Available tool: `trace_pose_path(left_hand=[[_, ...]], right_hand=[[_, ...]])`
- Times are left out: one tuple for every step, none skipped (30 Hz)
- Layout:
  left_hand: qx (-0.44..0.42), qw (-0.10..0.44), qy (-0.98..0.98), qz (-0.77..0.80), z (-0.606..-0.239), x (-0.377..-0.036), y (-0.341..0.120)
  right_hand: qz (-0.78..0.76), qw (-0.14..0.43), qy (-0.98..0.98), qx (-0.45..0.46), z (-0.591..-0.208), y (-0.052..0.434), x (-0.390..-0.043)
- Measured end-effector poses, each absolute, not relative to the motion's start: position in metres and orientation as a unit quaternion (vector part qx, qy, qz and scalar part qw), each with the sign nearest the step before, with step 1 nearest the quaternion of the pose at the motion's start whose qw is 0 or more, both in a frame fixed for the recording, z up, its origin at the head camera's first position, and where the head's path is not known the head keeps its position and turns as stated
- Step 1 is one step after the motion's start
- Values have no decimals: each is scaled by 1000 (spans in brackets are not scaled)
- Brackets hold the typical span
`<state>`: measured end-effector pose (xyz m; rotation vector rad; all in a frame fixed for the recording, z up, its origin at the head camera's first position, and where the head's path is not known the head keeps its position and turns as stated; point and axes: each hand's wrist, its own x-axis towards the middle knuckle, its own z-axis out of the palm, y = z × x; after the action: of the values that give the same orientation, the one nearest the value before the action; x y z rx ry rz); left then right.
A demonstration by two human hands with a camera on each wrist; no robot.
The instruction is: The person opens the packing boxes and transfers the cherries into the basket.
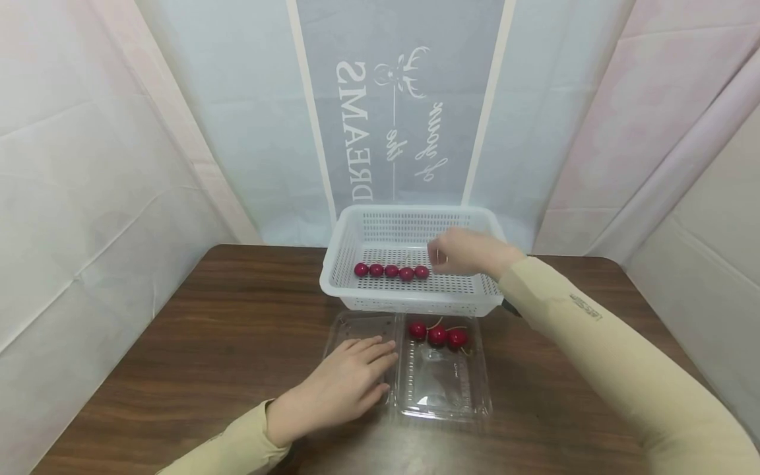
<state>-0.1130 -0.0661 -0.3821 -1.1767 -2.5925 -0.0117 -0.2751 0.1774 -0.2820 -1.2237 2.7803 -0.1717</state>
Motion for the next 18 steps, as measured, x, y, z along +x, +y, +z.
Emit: trace_pose_path(left_hand=[[-409,147,-901,-4,-382,-113,-66],[-409,148,-900,-5,-383,-113,-66],[-409,149,-900,-5,-383,-113,-66],[-409,149,-900,-6,-383,-113,-66],[-409,150,-900,-5,-383,-113,-66],[-409,150,-900,-5,-384,-114,-66],[-409,150,-900,-4,-384,-113,-66],[-409,150,-900,-3,-384,-113,-66],[-409,149,-900,-3,-383,-113,-66],[-409,149,-900,-2,-383,-113,-66],[-409,148,-900,-2,-383,-113,-66],[-409,147,-901,-2,-383,-113,-66],[-409,147,-901,-3,-382,-113,-66],[-409,147,-901,-3,-382,-113,-66],[-409,147,-900,-3,-382,-113,-66],[-409,148,-900,-4,-382,-112,-66],[-409,147,-900,-4,-382,-112,-66],[-410,147,-900,-4,-382,-112,-66]], right_hand=[[-58,46,911,-405,-283,178,-273],[-60,42,910,-407,-283,178,-271],[-61,39,909,-410,-284,179,-269],[-62,36,908,-412,-285,179,-268],[-61,34,908,-413,-286,179,-266],[-61,34,909,-412,-287,179,-264],[-61,32,908,-413,-287,180,-263],[-61,31,908,-413,-288,180,-261],[-62,30,908,-413,-288,181,-260],[-62,31,908,-413,-288,181,-258],[-62,31,908,-413,-288,182,-257],[-64,30,907,-415,-288,182,-255],[-66,29,906,-417,-288,183,-254],[-68,28,905,-418,-288,183,-252],[-72,26,904,-421,-288,184,-250],[-76,23,903,-423,-287,184,-248],[-79,17,901,-427,-288,184,-247],[-82,10,899,-431,-288,185,-245]])
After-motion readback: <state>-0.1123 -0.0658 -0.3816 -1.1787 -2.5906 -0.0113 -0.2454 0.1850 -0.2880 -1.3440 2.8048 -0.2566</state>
